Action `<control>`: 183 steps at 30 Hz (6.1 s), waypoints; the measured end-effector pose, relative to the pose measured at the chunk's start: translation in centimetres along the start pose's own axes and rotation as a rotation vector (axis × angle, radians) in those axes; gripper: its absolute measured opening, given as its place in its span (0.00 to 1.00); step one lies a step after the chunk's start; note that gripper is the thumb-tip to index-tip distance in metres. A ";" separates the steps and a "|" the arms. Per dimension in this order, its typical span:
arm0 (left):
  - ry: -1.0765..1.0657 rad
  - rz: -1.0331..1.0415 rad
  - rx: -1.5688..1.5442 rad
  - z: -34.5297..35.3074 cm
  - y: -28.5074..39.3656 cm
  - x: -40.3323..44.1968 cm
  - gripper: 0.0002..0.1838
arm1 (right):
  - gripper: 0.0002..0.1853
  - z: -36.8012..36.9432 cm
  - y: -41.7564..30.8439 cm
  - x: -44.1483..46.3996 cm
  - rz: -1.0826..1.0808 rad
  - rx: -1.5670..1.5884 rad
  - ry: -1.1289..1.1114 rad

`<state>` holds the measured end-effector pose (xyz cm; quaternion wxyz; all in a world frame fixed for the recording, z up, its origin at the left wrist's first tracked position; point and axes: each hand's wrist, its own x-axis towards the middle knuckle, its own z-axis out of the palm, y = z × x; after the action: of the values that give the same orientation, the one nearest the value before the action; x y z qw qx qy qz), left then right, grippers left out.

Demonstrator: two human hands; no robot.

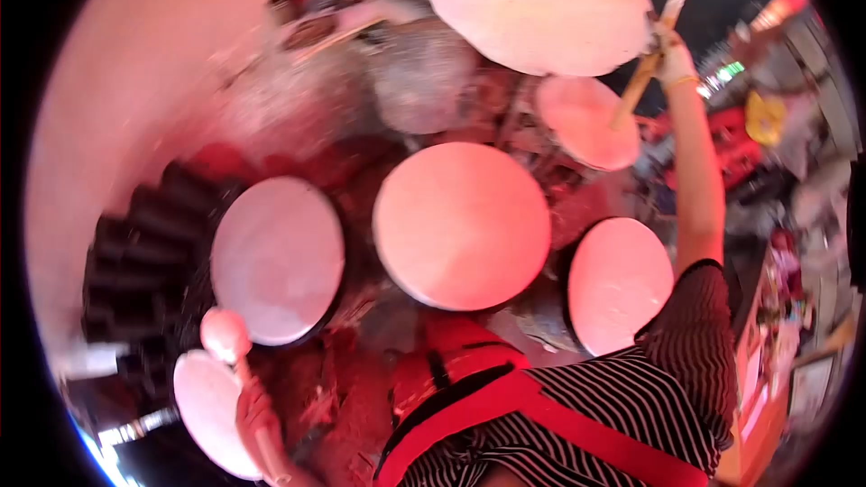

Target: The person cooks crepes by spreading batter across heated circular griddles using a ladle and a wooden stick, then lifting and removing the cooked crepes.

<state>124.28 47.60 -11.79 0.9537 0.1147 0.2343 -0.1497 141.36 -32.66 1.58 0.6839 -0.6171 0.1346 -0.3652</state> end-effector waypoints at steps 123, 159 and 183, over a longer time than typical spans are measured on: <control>0.843 0.585 0.664 -8.3 -14.6 -6.8 0.15 | 0.20 40.2 28.1 -37.5 0.809 -0.134 -1.584; 0.662 0.559 1.014 -23.7 -2.3 -24.7 0.20 | 0.19 51.4 29.2 -80.2 0.528 -0.076 -0.693; 0.446 0.527 0.943 -21.0 -6.7 -20.9 0.16 | 0.14 27.1 23.0 -69.5 1.123 0.040 -0.785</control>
<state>95.71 52.31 -20.90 0.7323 0.6100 0.3010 0.0324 117.83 33.11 -33.18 0.7791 -0.5277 0.1695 0.2931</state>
